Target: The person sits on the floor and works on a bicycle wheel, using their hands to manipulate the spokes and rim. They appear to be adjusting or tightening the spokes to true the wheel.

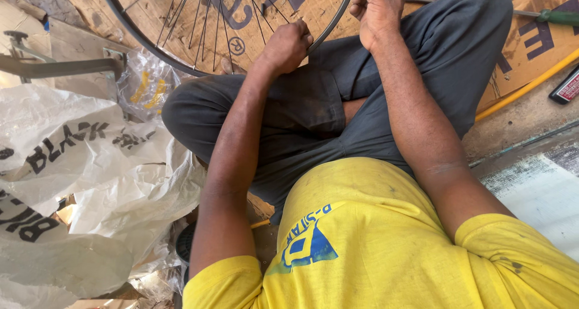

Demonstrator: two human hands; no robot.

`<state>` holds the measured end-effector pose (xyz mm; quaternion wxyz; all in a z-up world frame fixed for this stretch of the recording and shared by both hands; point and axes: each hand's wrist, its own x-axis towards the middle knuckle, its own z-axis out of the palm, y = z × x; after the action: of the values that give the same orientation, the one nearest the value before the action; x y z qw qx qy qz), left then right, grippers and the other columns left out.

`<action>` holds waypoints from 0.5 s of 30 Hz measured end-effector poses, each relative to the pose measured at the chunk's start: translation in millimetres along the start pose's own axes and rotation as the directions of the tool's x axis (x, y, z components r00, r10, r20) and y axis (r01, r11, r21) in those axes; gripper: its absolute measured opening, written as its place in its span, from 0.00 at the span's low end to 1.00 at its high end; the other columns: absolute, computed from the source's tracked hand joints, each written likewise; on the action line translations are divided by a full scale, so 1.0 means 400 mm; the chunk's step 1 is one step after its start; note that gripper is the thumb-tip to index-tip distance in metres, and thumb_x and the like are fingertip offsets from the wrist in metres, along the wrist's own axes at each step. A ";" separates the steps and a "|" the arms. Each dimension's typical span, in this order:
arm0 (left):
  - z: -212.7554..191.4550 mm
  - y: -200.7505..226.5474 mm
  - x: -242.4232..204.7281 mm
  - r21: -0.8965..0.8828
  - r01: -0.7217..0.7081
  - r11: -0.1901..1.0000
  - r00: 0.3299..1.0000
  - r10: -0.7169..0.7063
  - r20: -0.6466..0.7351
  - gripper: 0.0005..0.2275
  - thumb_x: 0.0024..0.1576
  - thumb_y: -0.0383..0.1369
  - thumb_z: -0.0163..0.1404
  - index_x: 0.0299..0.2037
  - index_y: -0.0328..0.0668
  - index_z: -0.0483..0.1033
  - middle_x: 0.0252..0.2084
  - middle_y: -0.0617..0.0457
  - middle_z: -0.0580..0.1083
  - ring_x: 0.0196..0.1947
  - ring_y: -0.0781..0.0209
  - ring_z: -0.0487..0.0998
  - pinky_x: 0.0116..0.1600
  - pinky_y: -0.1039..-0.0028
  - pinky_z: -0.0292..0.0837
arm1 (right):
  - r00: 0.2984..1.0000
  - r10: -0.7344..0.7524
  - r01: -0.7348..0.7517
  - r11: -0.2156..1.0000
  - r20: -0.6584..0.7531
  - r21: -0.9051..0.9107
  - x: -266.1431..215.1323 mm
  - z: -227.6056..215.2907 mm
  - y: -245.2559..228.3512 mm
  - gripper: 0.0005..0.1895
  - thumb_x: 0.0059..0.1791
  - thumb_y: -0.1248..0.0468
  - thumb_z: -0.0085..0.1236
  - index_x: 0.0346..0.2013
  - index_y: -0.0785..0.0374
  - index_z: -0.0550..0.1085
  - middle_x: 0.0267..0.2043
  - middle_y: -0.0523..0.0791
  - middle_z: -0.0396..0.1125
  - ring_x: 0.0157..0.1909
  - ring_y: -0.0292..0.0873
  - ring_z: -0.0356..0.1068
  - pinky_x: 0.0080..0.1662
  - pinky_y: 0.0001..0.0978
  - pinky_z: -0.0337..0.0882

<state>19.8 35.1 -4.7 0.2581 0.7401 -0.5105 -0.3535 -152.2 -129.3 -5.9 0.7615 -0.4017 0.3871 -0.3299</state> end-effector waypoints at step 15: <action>-0.100 0.007 0.043 -0.703 0.196 0.684 0.787 -0.537 -0.303 0.25 0.58 0.40 0.57 0.58 0.30 0.66 0.43 0.48 0.76 0.34 0.59 0.85 0.35 0.64 0.84 | 0.995 0.050 -0.045 0.997 -0.091 0.055 0.041 0.007 0.038 0.05 0.55 0.67 0.64 0.42 0.62 0.75 0.32 0.41 0.71 0.30 0.34 0.70 0.35 0.28 0.77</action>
<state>53.5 18.7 17.7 0.5338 0.7604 -0.1121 -0.3526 -139.0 -134.6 -23.2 0.7608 -0.3566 0.4223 -0.3401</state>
